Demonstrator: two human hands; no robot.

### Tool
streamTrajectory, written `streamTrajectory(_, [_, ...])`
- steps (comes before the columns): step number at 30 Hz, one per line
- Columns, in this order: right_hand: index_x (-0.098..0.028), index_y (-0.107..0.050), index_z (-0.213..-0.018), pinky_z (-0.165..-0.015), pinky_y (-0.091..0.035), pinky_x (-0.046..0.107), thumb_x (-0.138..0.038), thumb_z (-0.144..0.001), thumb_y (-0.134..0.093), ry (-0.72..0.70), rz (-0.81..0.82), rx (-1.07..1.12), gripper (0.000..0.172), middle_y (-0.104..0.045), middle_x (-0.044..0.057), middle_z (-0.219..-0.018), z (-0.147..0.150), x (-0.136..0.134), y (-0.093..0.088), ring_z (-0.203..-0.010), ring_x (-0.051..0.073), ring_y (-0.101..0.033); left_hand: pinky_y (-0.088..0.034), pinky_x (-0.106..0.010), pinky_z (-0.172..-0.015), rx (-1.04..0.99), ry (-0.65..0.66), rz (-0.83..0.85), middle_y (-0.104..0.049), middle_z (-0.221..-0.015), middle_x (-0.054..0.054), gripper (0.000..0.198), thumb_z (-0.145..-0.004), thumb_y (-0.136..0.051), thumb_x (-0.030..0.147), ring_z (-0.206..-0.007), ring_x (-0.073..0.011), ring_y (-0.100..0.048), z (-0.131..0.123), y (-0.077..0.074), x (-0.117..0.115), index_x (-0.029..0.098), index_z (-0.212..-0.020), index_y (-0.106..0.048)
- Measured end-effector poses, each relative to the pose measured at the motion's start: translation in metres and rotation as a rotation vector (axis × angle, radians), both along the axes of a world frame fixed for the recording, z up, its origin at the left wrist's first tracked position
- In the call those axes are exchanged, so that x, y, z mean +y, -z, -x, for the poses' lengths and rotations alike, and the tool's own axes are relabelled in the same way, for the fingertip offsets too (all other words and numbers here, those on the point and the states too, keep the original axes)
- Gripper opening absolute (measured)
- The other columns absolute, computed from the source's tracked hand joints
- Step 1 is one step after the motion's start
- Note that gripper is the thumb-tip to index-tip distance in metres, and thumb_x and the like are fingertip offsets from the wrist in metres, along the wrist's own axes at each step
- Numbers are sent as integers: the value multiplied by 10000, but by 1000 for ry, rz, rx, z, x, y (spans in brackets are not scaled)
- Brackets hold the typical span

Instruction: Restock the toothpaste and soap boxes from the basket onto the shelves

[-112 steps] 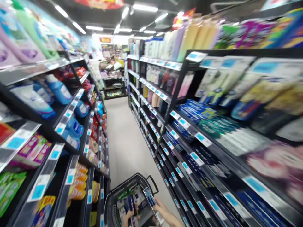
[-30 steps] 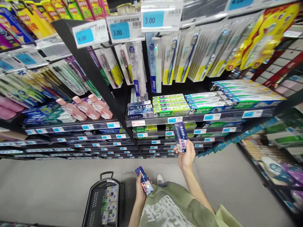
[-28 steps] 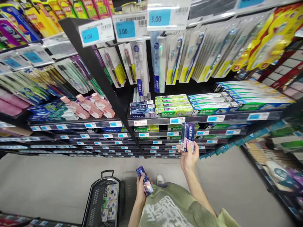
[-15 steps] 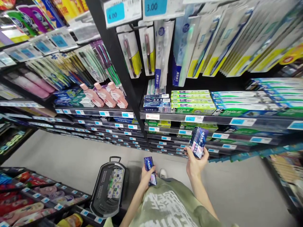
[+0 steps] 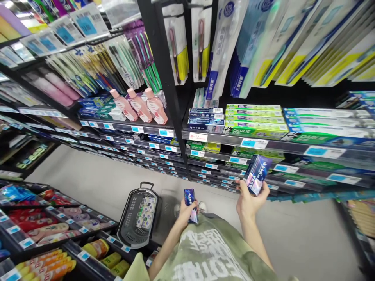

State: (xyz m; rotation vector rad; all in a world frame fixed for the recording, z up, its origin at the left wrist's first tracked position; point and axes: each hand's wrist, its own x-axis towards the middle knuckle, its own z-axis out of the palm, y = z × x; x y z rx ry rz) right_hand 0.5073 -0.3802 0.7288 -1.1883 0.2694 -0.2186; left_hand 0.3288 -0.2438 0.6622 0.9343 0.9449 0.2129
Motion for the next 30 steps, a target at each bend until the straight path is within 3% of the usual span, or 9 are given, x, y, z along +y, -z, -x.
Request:
streamTrajectory(7, [-219, -437, -1305, -639, -541, 284, -332, -622, -908, -25, -5, 18, 838, -670, 33, -1006, 4, 5, -6, -711, 171, -712, -511, -256, -515, -1, 17, -16, -630, -566, 28, 478, -603, -888, 393, -484, -138, -592, 1, 9, 5, 180, -887, -566])
streamTrajectory(11, [-243, -450, -1271, -573, -473, 260, -339, -692, -848, -142, -79, 28, 709, -648, -20, -871, 4, 2, -11, -620, 146, -655, -527, -259, -530, -6, 16, 3, -710, -713, -25, 508, -607, -893, 417, -550, -159, -656, 7, 13, 6, 183, -915, -563])
streamTrajectory(15, [-235, -539, -1136, -522, -431, 281, -406, -770, -682, -382, -185, -21, 428, -695, 40, -952, 5, -6, -18, -581, 153, -610, -523, -276, -521, -58, -18, 101, -715, -780, -30, 594, -628, -854, 428, -582, -184, -670, 5, -4, 8, 190, -1102, -589])
streamTrajectory(18, [-208, -635, -973, -513, -447, 326, -559, -795, -506, -555, -267, 5, 414, -734, 99, -923, 6, -11, -23, -566, 184, -594, -524, -295, -509, -261, 61, 166, -675, -792, -24, 733, -627, -789, 377, -573, -174, -618, -3, -26, 13, 167, -1296, -576])
streamTrajectory(21, [-205, -654, -818, -414, -343, 279, -660, -834, -398, -656, -442, 95, 523, -658, 35, -673, 8, -12, -24, -381, 107, -394, -491, -274, -463, -404, 124, 276, -628, -829, -31, 778, -609, -745, 350, -575, -149, -551, -10, -40, 20, 150, -1343, -584])
streamTrajectory(23, [-198, -655, -846, -357, -206, 228, -681, -857, -420, -728, -627, 104, 538, -544, -48, -560, 10, -10, -22, -319, 42, -164, -471, -265, -447, -459, 152, 355, -598, -822, -34, 762, -621, -722, 360, -578, -142, -517, -12, -43, 24, 134, -1338, -601])
streamTrajectory(25, [-185, -659, -948, -333, -115, 203, -677, -880, -456, -773, -841, 87, 536, -474, -103, -528, 10, -7, -16, -338, 23, -26, -465, -272, -445, -498, 174, 405, -586, -827, -45, 748, -640, -699, 381, -593, -152, -512, -13, -42, 26, 118, -1334, -612])
streamTrajectory(27, [-175, -645, -1049, -321, -103, 181, -657, -901, -478, -792, -1019, 65, 532, -501, -114, -552, 9, -3, -8, -356, 25, -7, -463, -279, -447, -514, 176, 426, -584, -840, -54, 747, -646, -689, 399, -613, -165, -520, -13, -39, 25, 114, -1334, -617])
streamTrajectory(30, [-174, -624, -1103, -328, -159, 145, -628, -913, -503, -842, -1135, 38, 506, -573, -106, -612, 7, 0, 1, -359, 25, -51, -447, -270, -454, -489, 148, 441, -577, -832, -48, 743, -635, -701, 395, -622, -163, -515, -13, -35, 20, 132, -1326, -628])
